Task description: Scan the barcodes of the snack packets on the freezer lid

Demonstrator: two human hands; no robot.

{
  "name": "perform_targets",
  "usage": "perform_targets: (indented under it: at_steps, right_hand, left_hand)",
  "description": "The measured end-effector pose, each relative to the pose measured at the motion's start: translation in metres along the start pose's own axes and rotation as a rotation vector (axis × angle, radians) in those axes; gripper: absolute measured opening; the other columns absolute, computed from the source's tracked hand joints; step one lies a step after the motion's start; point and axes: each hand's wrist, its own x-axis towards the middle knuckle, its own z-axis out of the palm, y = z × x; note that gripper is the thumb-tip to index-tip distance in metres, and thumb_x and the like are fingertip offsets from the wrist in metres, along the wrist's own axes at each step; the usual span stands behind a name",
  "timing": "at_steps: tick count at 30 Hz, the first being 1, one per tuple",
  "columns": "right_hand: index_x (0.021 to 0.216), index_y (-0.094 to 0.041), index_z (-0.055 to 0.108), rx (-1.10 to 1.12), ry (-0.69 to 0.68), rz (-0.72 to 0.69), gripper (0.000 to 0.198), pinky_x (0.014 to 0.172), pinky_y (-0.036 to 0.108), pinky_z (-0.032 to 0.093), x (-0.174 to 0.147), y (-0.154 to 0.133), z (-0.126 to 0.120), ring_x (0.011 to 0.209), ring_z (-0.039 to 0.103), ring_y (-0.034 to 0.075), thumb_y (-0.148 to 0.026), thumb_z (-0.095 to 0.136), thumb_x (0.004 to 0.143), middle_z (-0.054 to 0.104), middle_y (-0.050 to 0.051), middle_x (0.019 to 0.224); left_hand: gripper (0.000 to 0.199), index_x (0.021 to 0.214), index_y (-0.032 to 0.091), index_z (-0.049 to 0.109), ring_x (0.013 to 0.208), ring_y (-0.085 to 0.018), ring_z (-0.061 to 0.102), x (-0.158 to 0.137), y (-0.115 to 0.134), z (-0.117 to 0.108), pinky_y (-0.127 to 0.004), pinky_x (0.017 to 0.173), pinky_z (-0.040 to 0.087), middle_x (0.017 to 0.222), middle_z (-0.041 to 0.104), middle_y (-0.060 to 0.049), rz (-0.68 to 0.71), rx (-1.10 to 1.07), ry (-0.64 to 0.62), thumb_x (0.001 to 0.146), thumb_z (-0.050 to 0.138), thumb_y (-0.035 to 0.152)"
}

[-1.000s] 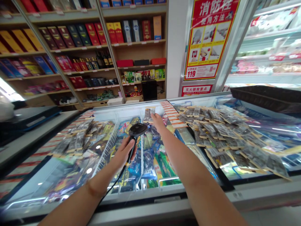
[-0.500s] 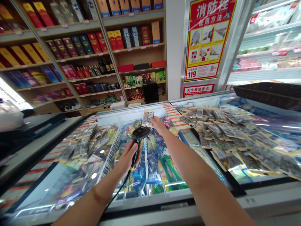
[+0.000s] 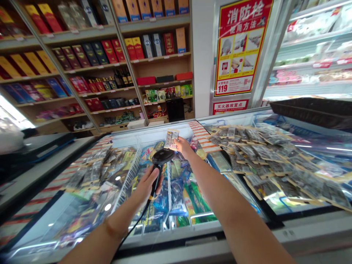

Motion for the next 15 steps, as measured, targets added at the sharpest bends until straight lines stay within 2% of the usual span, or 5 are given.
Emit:
perform_targets:
  at_steps: [6, 8, 11, 13, 15]
  right_hand:
    - [0.101, -0.021, 0.065, -0.023, 0.035, 0.021, 0.045, 0.063, 0.027, 0.051, 0.002, 0.005, -0.002, 0.062, 0.061, 0.014, -0.056, 0.074, 0.074, 0.069, -0.002, 0.075]
    - [0.101, -0.021, 0.065, -0.097, 0.11, -0.016, 0.044, 0.064, 0.027, 0.051, 0.001, 0.006, -0.004, 0.065, 0.062, 0.016, -0.057, 0.069, 0.077, 0.071, 0.0, 0.079]
    - [0.094, -0.019, 0.065, -0.324, 0.253, -0.116, 0.036, 0.067, 0.028, 0.05, -0.001, 0.003, -0.005, 0.07, 0.062, 0.017, -0.052, 0.062, 0.08, 0.069, 0.001, 0.078]
    - [0.083, -0.019, 0.065, -0.507, 0.274, -0.154, 0.027, 0.069, 0.029, 0.049, -0.005, -0.002, -0.002, 0.07, 0.061, 0.018, -0.046, 0.062, 0.079, 0.067, 0.001, 0.071]
    - [0.073, -0.02, 0.062, -0.618, 0.257, -0.115, 0.022, 0.068, 0.028, 0.048, -0.008, -0.005, 0.01, 0.065, 0.06, 0.018, -0.042, 0.064, 0.077, 0.063, 0.0, 0.064]
  left_hand:
    - [0.06, 0.099, 0.023, 0.048, 0.037, -0.008, 0.045, -0.003, 0.006, 0.004, -0.022, 0.038, 0.031, 0.059, 0.056, 0.008, -0.02, 0.003, 0.0, 0.076, 0.066, 0.076]
    - [0.061, 0.096, 0.023, 0.047, 0.037, -0.008, 0.045, -0.005, 0.01, 0.007, -0.022, 0.038, 0.032, 0.059, 0.055, 0.008, -0.013, 0.025, 0.014, 0.075, 0.067, 0.076]
    - [0.061, 0.089, 0.023, 0.046, 0.036, -0.008, 0.044, -0.009, 0.022, 0.007, -0.022, 0.037, 0.032, 0.056, 0.053, 0.009, 0.029, 0.046, 0.108, 0.073, 0.067, 0.077]
    - [0.059, 0.089, 0.023, 0.046, 0.035, -0.008, 0.044, -0.014, 0.036, -0.001, -0.021, 0.036, 0.031, 0.055, 0.054, 0.009, 0.054, 0.035, 0.207, 0.074, 0.066, 0.077]
    - [0.057, 0.089, 0.023, 0.046, 0.034, -0.009, 0.045, -0.023, 0.056, -0.017, -0.021, 0.036, 0.031, 0.055, 0.055, 0.008, 0.076, 0.023, 0.287, 0.076, 0.064, 0.075]
